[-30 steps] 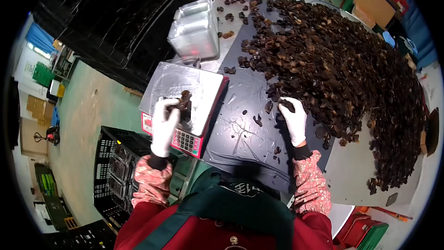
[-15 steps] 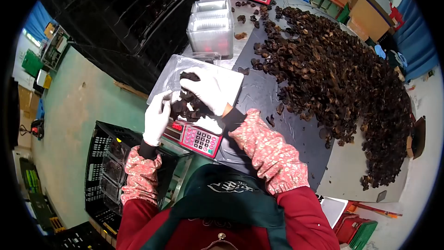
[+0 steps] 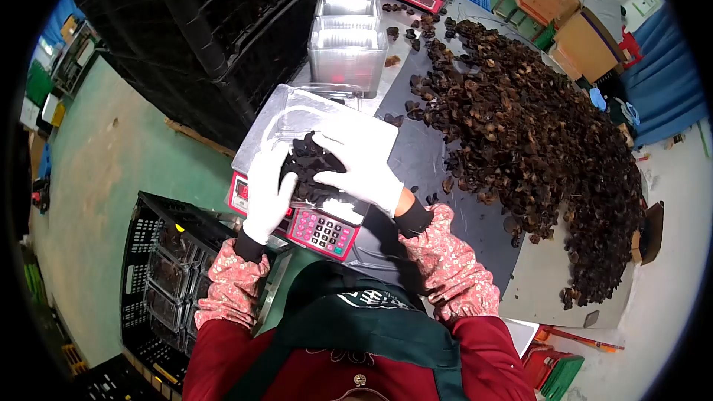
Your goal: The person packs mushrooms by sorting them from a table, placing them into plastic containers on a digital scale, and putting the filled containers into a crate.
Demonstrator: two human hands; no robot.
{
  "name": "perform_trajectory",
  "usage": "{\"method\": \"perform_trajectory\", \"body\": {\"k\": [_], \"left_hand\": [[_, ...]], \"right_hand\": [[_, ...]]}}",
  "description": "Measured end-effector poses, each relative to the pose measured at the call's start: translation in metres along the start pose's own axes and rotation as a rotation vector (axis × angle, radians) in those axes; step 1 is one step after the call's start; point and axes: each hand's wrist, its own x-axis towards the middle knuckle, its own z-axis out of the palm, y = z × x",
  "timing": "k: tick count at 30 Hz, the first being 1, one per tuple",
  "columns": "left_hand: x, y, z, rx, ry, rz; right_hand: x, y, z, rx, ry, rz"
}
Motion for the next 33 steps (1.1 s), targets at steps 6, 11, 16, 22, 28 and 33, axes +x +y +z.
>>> {"method": "perform_trajectory", "body": {"k": [6,11,16,22,28,33], "left_hand": [[0.016,0.028,-0.012,0.075,-0.143,0.093],[0.02,0.026,0.001,0.282,-0.251,0.231],[0.022,0.027,-0.003,0.336,-0.319,0.169],[0.018,0.062,-0.006,0.296,0.017,0.238],[-0.019,0.147,0.112,-0.339,-0.107,0.151],[-0.023,0.169,0.232,-0.033,-0.333,0.109]], "right_hand": [[-0.028,-0.002,0.009,0.115,0.046,-0.017],[-0.048,-0.012,0.007,0.307,0.191,0.092],[-0.122,0.058,-0.02,0.027,0.475,0.362],[-0.196,0.134,-0.034,-0.334,0.326,0.891],[-0.218,0.141,-0.027,-0.186,0.405,0.957],[-0.201,0.153,-0.047,-0.12,0.591,0.811]]}}
